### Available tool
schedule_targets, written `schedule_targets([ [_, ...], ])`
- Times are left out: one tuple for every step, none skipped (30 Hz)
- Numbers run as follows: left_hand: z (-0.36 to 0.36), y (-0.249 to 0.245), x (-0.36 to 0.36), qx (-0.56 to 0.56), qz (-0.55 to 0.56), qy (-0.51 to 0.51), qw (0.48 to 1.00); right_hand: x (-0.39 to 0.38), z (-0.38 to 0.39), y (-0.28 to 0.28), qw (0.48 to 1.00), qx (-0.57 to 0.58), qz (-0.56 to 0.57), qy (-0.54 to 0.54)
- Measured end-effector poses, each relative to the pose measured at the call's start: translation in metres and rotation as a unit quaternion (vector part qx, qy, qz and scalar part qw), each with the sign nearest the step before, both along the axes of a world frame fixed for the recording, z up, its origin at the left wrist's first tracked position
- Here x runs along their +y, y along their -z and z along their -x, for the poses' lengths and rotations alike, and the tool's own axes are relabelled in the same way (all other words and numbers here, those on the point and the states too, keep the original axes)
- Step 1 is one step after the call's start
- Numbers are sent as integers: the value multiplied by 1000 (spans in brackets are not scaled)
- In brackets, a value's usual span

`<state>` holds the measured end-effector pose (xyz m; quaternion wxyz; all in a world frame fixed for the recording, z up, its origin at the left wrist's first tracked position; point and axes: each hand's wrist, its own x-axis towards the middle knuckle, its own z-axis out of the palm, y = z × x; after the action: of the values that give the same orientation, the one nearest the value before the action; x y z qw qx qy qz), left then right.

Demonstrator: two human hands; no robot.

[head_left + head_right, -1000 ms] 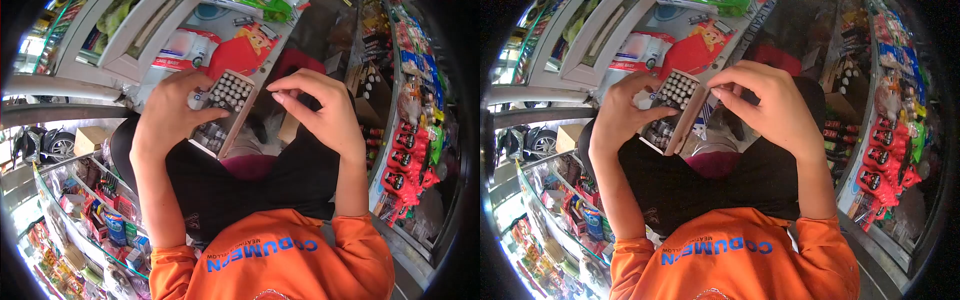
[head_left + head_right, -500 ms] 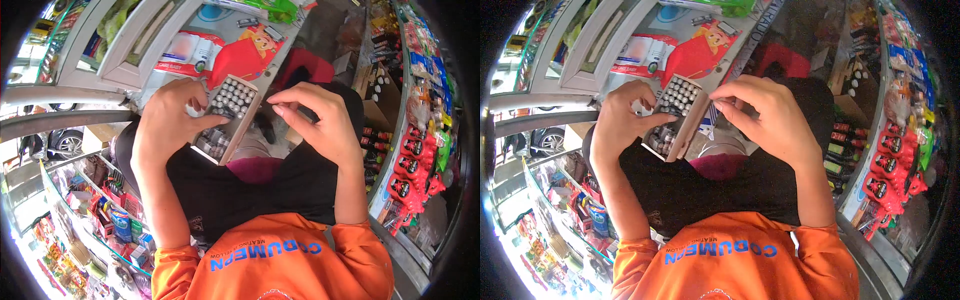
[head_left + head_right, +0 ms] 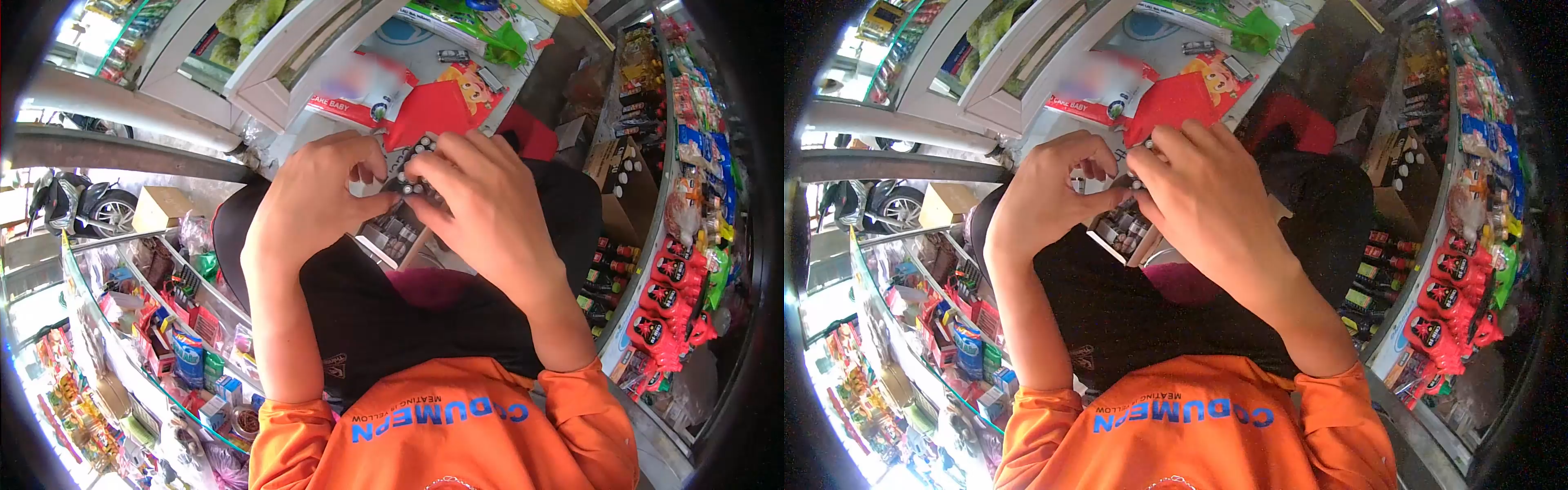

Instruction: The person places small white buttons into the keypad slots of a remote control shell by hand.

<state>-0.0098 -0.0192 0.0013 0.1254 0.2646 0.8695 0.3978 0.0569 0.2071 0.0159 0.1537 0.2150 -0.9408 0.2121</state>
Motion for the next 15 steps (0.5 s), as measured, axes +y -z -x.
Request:
schedule_targets([
  [0,-1,-1,-1,-1,-3,1000,-2,0,-1,1000,-1,-1,-3],
  [-1,-3,0,3,1,-3,1000,-4,-2,-4,1000,-2,-16,9],
  [-1,-4,0,7,3,-3,1000,-5,-3,-6,999,-4,-31,21],
  [-2,-3,0,6,2,-6,1000,-6,-7,-7,999,-5,-32,18],
  [-1,-1,0,24,-3,0,1000,-5,-12,-7,998,-15,-54,25],
  [-2,1,0,42,-9,6,999,-6,-14,-8,996,-25,-76,31],
  [-3,1,1,41,-10,4,999,-7,-15,-7,996,-26,-77,29],
  [-4,1,3,50,-14,0,999,-7,-15,-7,996,-32,-75,47],
  [-5,1,4,59,-16,-4,998,-9,-15,-7,995,-38,-72,65],
  [-5,0,5,58,-17,-5,998,-10,-15,-6,995,-38,-72,64],
  [-6,-2,5,58,-26,-6,998,-12,-15,-6,994,-35,-73,74],
  [-6,-3,6,59,-35,-6,998,-14,-14,-6,993,-32,-74,84],
  [-5,-2,6,59,-36,-6,998,-16,-14,-4,993,-31,-75,84],
  [-5,0,7,79,-33,-5,996,-19,-14,-1,994,-14,-67,87],
  [-5,1,8,98,-29,-5,995,-20,-13,0,994,2,-59,89],
])
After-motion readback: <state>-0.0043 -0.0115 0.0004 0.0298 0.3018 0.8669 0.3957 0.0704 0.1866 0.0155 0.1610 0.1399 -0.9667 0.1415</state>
